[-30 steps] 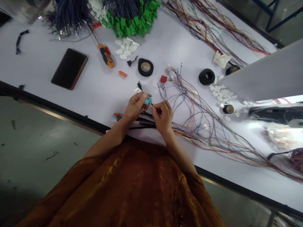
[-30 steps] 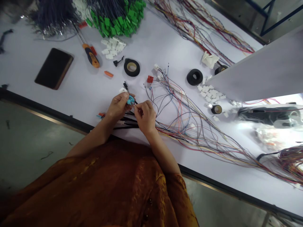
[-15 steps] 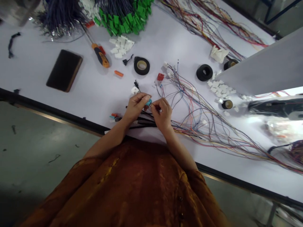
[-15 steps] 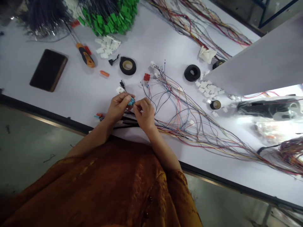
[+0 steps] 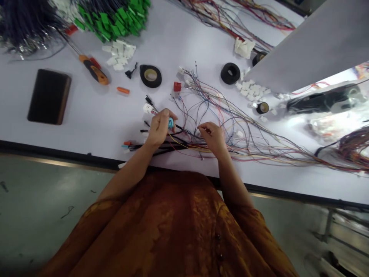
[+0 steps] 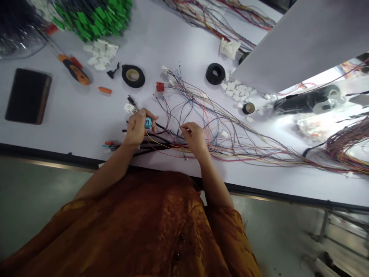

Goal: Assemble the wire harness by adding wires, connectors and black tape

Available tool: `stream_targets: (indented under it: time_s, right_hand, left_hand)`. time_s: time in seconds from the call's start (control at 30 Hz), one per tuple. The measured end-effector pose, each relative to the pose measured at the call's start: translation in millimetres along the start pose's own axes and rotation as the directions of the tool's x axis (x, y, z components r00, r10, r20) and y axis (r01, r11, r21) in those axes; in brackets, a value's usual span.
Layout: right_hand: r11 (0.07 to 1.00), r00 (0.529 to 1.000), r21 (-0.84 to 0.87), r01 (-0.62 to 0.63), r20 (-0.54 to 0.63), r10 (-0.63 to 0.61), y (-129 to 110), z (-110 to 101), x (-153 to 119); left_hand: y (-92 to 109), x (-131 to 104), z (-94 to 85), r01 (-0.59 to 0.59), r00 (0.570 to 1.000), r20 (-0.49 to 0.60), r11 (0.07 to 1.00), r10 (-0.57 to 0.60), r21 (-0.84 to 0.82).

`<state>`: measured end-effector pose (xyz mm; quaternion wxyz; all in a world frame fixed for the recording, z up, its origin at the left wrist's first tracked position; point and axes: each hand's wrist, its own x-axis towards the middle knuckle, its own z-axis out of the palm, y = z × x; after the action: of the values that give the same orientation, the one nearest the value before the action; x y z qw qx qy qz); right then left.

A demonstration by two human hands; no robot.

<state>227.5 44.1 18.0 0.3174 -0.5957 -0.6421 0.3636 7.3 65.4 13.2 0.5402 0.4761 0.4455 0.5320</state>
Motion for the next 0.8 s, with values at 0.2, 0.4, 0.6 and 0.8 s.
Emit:
stream_targets:
  time_s: [0.2,0.4,0.6,0.8]
  right_hand:
    - [0.983,0.989,-0.141,-0.115,0.072,0.126,-8.9,-2.4,-1.7]
    - [0.966,0.991,-0.220,-0.135,-0.022,0.133,-14.6,5.3,12.9]
    - [0.880,0.948,-0.379,-0.286,0.025,0.318,-23.8,16.5,27.7]
    - [0.959,0.958,0.031,-0.283,0.055,0.281,-13.1,12.8,23.5]
  left_hand:
    - [-18.4,9.9,-12.3,0.072,0.994,-0.080,0.993,-0.080,-0.094]
    - [-18.6,8.3,-11.0,0.076,0.992,-0.098,0.996,-0.080,-0.042]
    - [-19.7,6.6,-11.2,0.038,0.995,-0.088,0.997,-0.044,-0.061]
    - [-22.6,6.1,-12.3,0.014,0.997,-0.074,0.999,-0.017,-0.046]
